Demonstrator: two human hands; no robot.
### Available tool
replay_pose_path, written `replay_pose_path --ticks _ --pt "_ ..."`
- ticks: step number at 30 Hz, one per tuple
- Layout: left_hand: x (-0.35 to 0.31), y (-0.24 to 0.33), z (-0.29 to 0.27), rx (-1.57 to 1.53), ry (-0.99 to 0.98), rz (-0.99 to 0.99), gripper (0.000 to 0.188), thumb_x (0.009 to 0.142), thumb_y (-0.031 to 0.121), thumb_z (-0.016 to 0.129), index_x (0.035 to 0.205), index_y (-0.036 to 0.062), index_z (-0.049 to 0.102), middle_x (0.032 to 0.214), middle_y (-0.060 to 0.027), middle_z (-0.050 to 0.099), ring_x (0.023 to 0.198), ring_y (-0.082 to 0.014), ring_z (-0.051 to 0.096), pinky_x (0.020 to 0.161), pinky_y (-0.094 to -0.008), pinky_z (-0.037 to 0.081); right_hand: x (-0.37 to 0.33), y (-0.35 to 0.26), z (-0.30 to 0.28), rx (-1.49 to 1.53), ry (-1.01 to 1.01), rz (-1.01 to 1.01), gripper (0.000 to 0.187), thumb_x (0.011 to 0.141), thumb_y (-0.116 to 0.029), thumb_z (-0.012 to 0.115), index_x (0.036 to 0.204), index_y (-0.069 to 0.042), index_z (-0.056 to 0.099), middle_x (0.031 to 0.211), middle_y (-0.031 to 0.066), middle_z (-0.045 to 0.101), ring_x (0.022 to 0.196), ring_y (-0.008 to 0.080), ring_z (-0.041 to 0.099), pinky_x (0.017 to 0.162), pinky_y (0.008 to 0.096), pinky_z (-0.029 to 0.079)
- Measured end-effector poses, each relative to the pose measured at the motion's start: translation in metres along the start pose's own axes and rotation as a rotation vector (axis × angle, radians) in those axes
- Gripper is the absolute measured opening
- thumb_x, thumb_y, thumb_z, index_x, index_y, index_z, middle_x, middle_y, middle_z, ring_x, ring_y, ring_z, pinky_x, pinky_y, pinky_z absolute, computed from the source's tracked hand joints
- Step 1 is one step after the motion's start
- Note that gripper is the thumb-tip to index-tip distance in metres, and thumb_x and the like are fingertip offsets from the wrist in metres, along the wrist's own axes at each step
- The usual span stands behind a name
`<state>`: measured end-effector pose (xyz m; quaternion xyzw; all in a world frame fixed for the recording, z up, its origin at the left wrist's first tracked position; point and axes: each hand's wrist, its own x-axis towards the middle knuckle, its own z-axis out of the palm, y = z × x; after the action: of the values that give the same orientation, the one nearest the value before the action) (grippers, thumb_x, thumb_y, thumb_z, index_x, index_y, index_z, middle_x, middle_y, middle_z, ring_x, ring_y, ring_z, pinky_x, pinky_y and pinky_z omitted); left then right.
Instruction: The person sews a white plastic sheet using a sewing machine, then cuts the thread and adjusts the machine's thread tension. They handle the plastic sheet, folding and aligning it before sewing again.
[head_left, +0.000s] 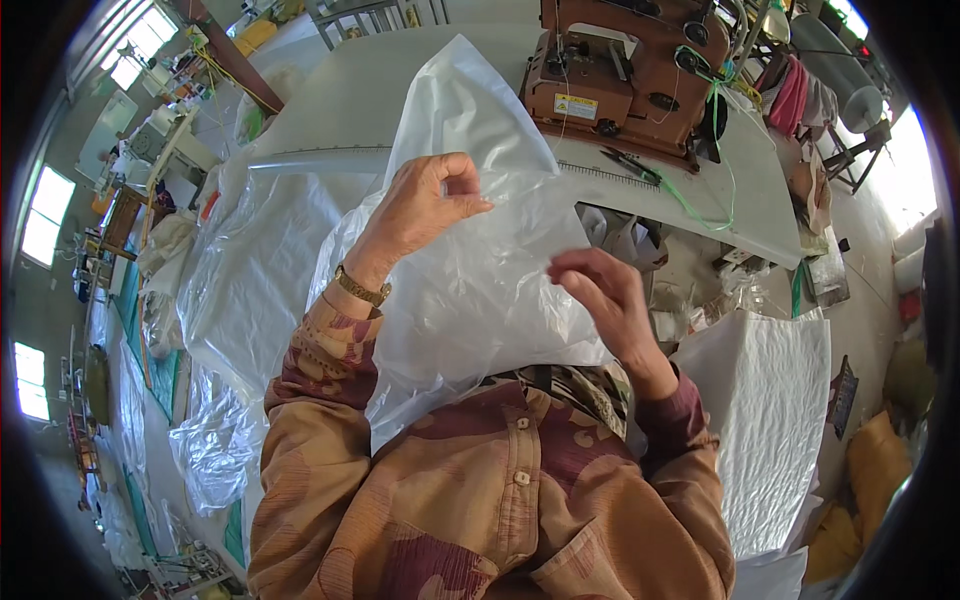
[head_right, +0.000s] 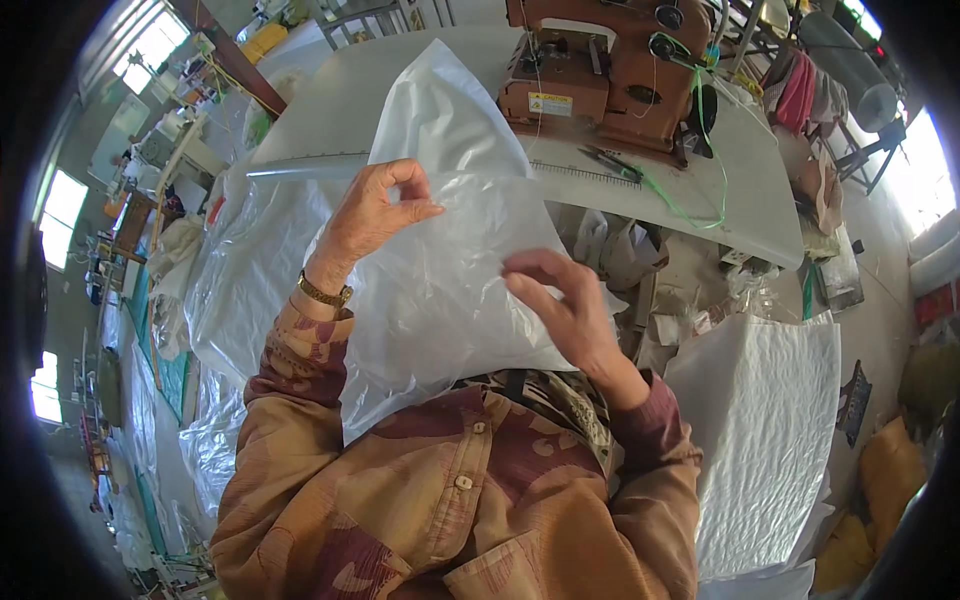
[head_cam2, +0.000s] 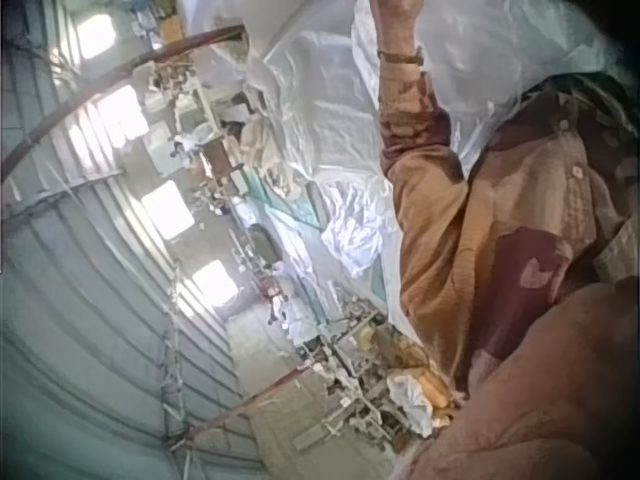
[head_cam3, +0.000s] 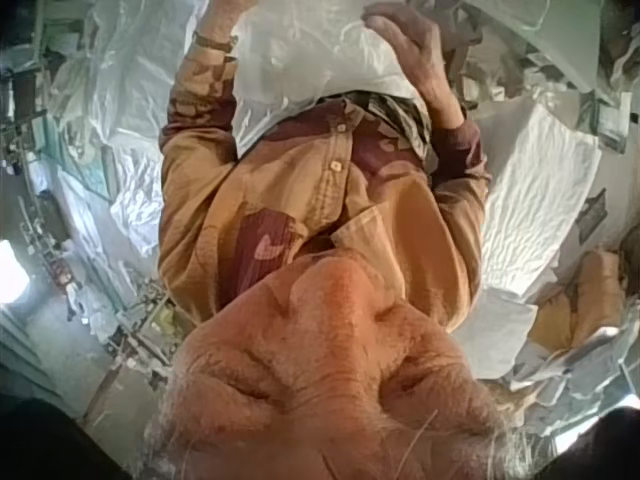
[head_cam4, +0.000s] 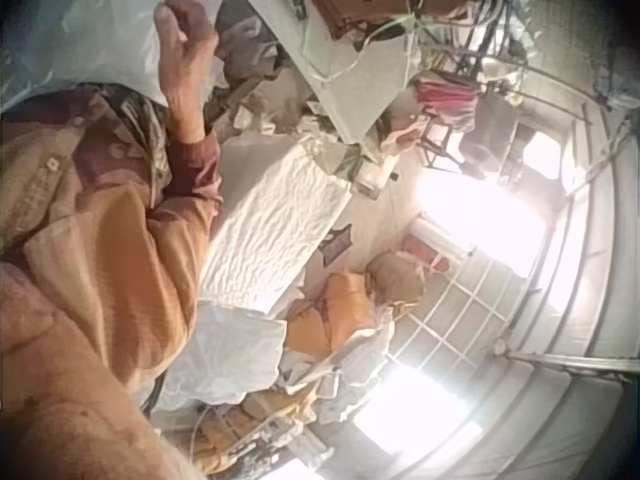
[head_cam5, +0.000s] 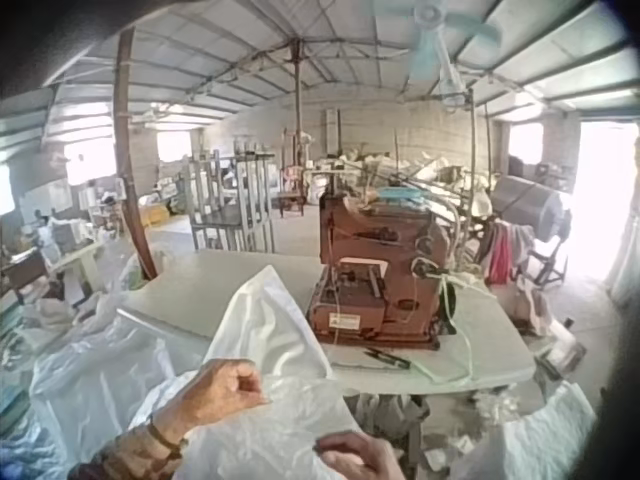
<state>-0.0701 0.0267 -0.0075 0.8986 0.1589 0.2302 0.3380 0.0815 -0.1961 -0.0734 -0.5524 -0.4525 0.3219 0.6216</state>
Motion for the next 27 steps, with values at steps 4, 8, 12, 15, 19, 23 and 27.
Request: replay_pose_path --ticks 4,8,12,15,19,23,27 --pt "-0.005 0.015 0.005 0.026 -0.037 -0.059 0.03 0.075 0.017 0.081 0.077 0.0004 0.056 0.067 -0.0049 0.057 0.063 -0.0159 0.052 0.061 -0.0314 0.045 0.043 -0.004 0.035 0.269 0.079 0.052 0.033 0.095 -0.026 0.064 0.099 0.007 0.063 0.083 0.0097 0.067 0.079 0.017 0.065 0.075 0.0288 0.051" --pt "-0.008 0.021 0.006 0.02 -0.083 -0.074 0.031 0.079 0.021 0.08 0.078 0.0011 0.056 0.064 0.0003 0.052 0.059 -0.0095 0.047 0.056 -0.0273 0.041 0.07 0.016 0.05 0.489 0.155 0.032 0.029 0.096 -0.025 0.063 0.088 0.002 0.062 0.077 0.008 0.065 0.071 0.0132 0.062 0.067 0.0276 0.051" --pt "-0.007 0.012 0.009 -0.252 -0.048 -0.115 0.027 0.088 0.021 0.073 0.078 0.0021 0.058 0.062 0.0061 0.045 0.058 -0.0024 0.04 0.052 -0.0233 0.034 0.063 0.023 0.061 0.46 0.197 -0.072 0.028 0.096 -0.022 0.062 0.085 0.004 0.062 0.074 0.0069 0.064 0.071 0.0147 0.062 0.066 0.0297 0.051" --pt "0.004 -0.003 0.003 -0.186 0.051 -0.12 0.026 0.092 0.02 0.068 0.075 0.0022 0.059 0.06 0.0076 0.044 0.058 -0.001 0.038 0.051 -0.0221 0.032 0.05 0.034 0.061 0.175 0.175 -0.122 0.024 0.093 -0.019 0.063 0.084 0.003 0.063 0.074 0.0093 0.064 0.071 0.0171 0.063 0.064 0.0327 0.051" --pt "0.035 -0.031 -0.022 -0.236 0.278 -0.036 0.025 0.095 0.019 0.065 0.074 0.0064 0.059 0.062 0.0072 0.047 0.057 -0.0019 0.039 0.054 -0.0195 0.033 -0.001 0.081 0.031 -0.856 -0.268 -0.097 0.022 0.088 -0.021 0.061 0.084 0.0 0.067 0.077 0.0177 0.067 0.069 0.0283 0.067 0.061 0.0382 0.052" --pt "0.06 -0.033 -0.05 -0.342 0.261 -0.056 0.025 0.094 0.021 0.066 0.075 0.0055 0.061 0.06 0.0064 0.047 0.054 -0.0035 0.041 0.051 -0.0206 0.034 -0.018 0.069 0.01 -1.196 -0.924 0.074 0.02 0.083 -0.016 0.07 0.091 0.003 0.067 0.079 0.0181 0.067 0.07 0.0349 0.064 0.068 0.0383 0.051" --pt "0.06 -0.019 -0.051 -0.275 0.256 -0.119 0.025 0.093 0.023 0.068 0.077 0.0043 0.062 0.06 0.0063 0.047 0.05 -0.0036 0.039 0.045 -0.0208 0.032 0.009 0.0 0.003 -0.656 -0.345 -0.213 0.021 0.087 -0.02 0.067 0.091 0.0 0.069 0.074 0.0176 0.066 0.071 0.0319 0.068 0.067 0.0414 0.053"
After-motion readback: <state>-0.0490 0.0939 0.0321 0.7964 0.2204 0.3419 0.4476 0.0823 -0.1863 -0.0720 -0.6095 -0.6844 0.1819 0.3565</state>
